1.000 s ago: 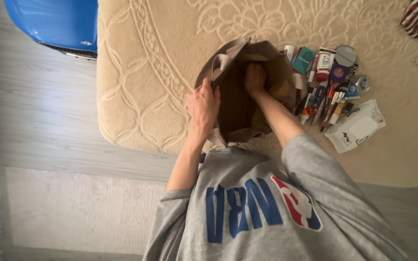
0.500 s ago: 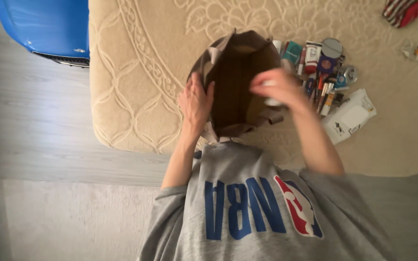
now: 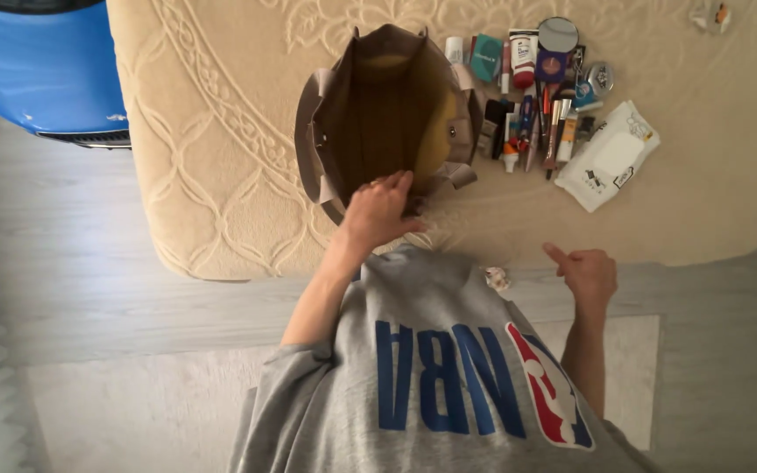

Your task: Organizing various personal care items and cleaning a brown tote bag.

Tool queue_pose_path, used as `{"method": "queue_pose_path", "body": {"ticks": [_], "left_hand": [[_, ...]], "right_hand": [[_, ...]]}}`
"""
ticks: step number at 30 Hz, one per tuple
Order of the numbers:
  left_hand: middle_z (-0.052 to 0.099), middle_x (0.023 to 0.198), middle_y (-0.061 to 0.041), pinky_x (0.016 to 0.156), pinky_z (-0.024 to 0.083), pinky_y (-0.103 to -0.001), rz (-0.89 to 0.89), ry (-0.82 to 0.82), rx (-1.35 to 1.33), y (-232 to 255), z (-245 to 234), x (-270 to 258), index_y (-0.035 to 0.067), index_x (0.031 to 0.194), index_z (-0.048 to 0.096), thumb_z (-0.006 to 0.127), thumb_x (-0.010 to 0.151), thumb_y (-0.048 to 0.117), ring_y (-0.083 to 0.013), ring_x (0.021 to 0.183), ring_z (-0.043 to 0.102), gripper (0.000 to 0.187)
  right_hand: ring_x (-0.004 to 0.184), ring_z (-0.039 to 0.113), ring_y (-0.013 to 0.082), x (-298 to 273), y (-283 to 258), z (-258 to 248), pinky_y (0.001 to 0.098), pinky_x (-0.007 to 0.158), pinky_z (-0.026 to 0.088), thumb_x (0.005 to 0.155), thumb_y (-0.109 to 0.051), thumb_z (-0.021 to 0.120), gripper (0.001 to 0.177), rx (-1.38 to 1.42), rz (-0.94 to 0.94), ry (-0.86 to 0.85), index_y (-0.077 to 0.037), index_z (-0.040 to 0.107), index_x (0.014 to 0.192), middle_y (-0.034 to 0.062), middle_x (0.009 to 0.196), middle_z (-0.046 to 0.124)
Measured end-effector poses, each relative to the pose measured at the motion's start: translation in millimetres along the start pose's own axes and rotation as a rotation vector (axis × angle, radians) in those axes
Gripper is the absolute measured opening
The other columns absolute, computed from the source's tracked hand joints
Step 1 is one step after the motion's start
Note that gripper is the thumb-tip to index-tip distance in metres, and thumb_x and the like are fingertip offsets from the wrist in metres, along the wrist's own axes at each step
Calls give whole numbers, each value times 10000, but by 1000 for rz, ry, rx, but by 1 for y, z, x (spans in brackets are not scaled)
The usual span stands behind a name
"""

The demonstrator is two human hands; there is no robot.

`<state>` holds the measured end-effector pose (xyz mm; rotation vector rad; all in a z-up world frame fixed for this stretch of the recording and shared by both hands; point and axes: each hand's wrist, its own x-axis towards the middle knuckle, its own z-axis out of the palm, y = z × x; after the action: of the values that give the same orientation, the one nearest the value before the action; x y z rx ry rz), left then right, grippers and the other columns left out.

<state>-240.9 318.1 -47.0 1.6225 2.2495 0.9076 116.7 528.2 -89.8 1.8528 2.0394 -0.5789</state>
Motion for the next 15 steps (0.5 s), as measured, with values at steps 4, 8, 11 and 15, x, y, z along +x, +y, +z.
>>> {"method": "queue_pose_path", "body": {"ticks": [4,8,11,15], "left_hand": [[725,1046,-228,773,588,-454,36,-71,153,-14,42,-4,-32,1260,651,700,744,185,-369,945,724,562],[731,828,-191,658,588,-439,51,-194,117,-8,39,-12,65,1239,699,560,831,-48,-341,758,737,446],[715,771,-203,620,576,-450,65,-184,80,6,22,-8,49,1268,678,550,766,-64,-347,702,726,530],[696,691,-215,585,570,-457,44,-209,127,13,24,-9,-21,1341,621,559,744,-63,-362,637,714,602]], "right_hand": [[714,702,264,11,11,19,398,732,539,974,-450,836,396,151,-91,306,-71,815,860,84,744,707],[910,673,297,18,-4,17,400,834,517,765,-185,895,637,408,-565,525,-77,637,1337,104,996,703],[998,670,292,33,-16,18,388,877,530,879,-149,934,381,383,-662,654,-94,658,1135,121,1079,686],[1056,634,262,1,-63,-16,391,907,503,871,-92,822,800,640,-807,539,-81,494,1600,108,1164,667]]}}
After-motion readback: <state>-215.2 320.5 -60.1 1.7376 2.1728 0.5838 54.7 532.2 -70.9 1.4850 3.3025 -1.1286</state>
